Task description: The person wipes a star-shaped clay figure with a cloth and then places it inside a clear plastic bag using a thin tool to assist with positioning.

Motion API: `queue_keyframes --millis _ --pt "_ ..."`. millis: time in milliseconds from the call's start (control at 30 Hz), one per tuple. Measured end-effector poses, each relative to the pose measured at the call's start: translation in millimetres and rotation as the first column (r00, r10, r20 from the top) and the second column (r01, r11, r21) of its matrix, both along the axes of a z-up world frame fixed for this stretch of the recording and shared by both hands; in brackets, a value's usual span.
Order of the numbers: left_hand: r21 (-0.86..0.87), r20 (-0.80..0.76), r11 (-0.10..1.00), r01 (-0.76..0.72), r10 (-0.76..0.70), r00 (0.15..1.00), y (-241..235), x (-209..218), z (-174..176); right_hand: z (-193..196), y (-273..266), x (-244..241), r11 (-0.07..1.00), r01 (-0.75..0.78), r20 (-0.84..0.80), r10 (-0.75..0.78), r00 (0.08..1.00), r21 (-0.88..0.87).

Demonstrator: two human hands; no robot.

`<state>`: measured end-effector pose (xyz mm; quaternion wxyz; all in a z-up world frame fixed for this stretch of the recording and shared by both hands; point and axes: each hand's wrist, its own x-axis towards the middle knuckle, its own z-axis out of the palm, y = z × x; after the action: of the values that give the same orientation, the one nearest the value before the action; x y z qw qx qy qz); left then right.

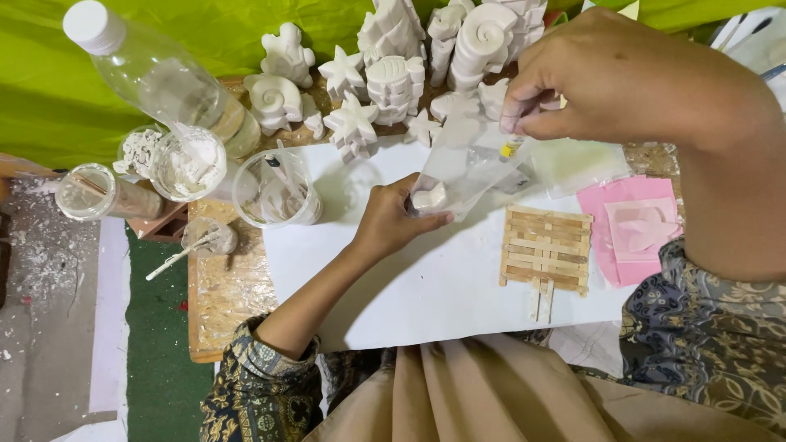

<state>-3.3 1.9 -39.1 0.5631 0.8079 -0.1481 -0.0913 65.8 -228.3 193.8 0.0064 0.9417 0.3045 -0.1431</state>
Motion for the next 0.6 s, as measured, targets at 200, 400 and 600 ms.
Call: queue_keyframes --millis 200,400,600 --pt "0.007 0.054 1.0 -0.006 0.006 0.998 -1 0 0 -22 -12 4 0.995 -0.097 0.103 0.095 0.99 0.011" --pt "-0.004 0.094 1.0 0.001 -0.001 0.996 0 0 -1 -20 0 -2 0.999 0.052 0.1 -0.052 0.994 0.005" --pt "-0.056 0.069 0.998 -0.008 0.011 0.998 -2 -1 0 -2 14 -7 0.988 0.14 -0.002 -0.141 0.99 -0.065"
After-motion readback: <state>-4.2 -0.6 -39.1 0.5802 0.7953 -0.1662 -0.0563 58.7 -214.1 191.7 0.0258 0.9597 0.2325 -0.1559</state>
